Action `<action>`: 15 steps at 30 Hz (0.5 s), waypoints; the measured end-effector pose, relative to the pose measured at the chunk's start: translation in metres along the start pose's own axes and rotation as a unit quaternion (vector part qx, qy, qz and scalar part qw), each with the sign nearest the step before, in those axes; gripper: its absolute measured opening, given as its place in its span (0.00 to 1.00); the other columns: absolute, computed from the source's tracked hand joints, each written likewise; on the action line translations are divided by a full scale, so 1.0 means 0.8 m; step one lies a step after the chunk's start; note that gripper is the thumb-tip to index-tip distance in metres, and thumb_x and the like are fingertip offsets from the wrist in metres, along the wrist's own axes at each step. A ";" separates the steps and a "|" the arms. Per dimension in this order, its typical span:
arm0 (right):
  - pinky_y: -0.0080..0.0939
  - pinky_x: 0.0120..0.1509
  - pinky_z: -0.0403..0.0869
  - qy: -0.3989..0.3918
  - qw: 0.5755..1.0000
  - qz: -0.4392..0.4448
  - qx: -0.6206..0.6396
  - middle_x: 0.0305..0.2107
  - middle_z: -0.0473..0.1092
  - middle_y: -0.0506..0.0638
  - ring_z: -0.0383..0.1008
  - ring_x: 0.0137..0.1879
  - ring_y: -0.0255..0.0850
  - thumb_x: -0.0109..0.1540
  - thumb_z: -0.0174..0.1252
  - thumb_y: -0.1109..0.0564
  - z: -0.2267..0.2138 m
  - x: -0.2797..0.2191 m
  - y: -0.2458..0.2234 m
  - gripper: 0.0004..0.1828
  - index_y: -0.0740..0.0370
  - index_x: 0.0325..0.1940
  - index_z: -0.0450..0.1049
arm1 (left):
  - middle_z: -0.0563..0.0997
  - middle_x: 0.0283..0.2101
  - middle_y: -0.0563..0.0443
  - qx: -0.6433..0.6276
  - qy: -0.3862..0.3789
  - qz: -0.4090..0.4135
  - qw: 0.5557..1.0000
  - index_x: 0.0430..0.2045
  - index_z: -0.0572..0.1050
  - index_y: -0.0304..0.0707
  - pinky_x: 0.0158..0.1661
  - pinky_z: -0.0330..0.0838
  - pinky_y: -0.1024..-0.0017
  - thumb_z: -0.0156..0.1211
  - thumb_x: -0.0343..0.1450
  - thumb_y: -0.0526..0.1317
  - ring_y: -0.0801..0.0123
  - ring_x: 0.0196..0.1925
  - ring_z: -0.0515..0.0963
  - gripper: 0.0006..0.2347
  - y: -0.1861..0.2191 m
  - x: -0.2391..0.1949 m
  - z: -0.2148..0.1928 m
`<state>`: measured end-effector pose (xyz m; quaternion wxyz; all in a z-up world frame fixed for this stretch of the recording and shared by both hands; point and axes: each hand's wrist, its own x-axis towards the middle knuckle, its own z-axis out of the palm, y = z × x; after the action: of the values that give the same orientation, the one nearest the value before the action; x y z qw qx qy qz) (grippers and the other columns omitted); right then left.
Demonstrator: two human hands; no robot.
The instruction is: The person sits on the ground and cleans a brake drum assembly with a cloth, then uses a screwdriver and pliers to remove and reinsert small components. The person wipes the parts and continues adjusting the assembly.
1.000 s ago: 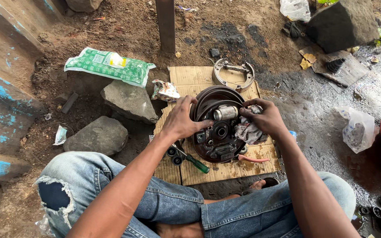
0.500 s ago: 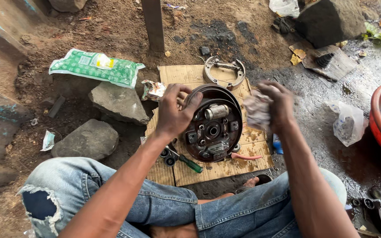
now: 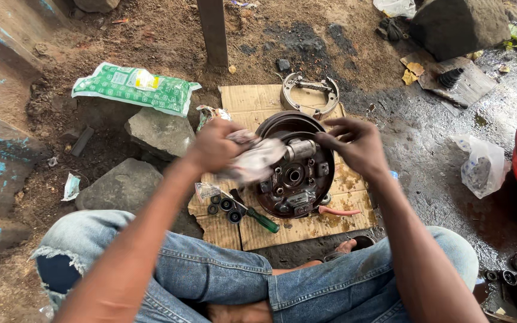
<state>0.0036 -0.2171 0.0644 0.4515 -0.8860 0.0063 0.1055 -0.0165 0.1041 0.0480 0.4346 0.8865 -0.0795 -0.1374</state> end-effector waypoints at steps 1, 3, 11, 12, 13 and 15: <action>0.44 0.47 0.77 -0.013 1.000 -0.015 -0.023 0.45 0.79 0.56 0.78 0.45 0.41 0.60 0.64 0.44 -0.006 0.004 0.011 0.28 0.55 0.62 0.75 | 0.84 0.23 0.48 -0.031 -0.049 -0.021 0.998 0.26 0.85 0.36 0.27 0.75 0.66 0.63 0.68 0.44 0.65 0.23 0.80 0.10 -0.009 -0.005 -0.020; 0.47 0.49 0.74 -0.039 0.996 -0.045 -0.071 0.47 0.74 0.52 0.75 0.48 0.38 0.61 0.61 0.40 -0.004 0.015 0.032 0.32 0.55 0.65 0.68 | 0.81 0.30 0.52 -0.025 -0.059 -0.119 0.991 0.32 0.79 0.39 0.34 0.76 0.68 0.73 0.60 0.41 0.68 0.28 0.81 0.12 -0.020 -0.026 -0.032; 0.42 0.40 0.70 -0.011 0.998 -0.026 0.047 0.28 0.75 0.52 0.69 0.34 0.39 0.70 0.41 0.33 0.070 0.024 0.069 0.33 0.62 0.49 0.79 | 0.88 0.37 0.41 0.111 -0.176 -0.126 0.970 0.38 0.85 0.33 0.40 0.79 0.69 0.70 0.56 0.42 0.62 0.36 0.87 0.19 -0.017 -0.045 0.014; 0.43 0.37 0.68 0.006 0.997 -0.037 0.067 0.26 0.73 0.52 0.67 0.31 0.38 0.71 0.42 0.34 0.073 0.024 0.068 0.33 0.64 0.46 0.80 | 0.87 0.37 0.41 0.106 -0.154 -0.121 0.975 0.38 0.84 0.34 0.41 0.79 0.69 0.70 0.55 0.41 0.62 0.37 0.87 0.19 -0.020 -0.045 0.014; 0.42 0.36 0.68 0.009 0.997 -0.038 0.071 0.24 0.73 0.51 0.67 0.29 0.37 0.71 0.42 0.34 0.072 0.022 0.069 0.33 0.64 0.45 0.80 | 0.87 0.37 0.41 0.101 -0.134 -0.116 0.979 0.39 0.84 0.34 0.42 0.79 0.69 0.69 0.54 0.40 0.62 0.37 0.87 0.19 -0.025 -0.045 0.016; 0.40 0.33 0.68 0.016 0.996 -0.038 0.079 0.20 0.72 0.48 0.66 0.24 0.36 0.69 0.42 0.33 0.067 0.025 0.074 0.33 0.64 0.41 0.80 | 0.87 0.37 0.39 0.093 -0.111 -0.130 0.981 0.39 0.83 0.32 0.42 0.79 0.68 0.69 0.55 0.41 0.62 0.37 0.87 0.20 -0.035 -0.043 0.018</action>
<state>0.0069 -0.2075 -0.0168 0.5239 -0.8485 -0.0120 0.0730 -0.0535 0.1194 0.0230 0.3168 0.9052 -0.0236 -0.2823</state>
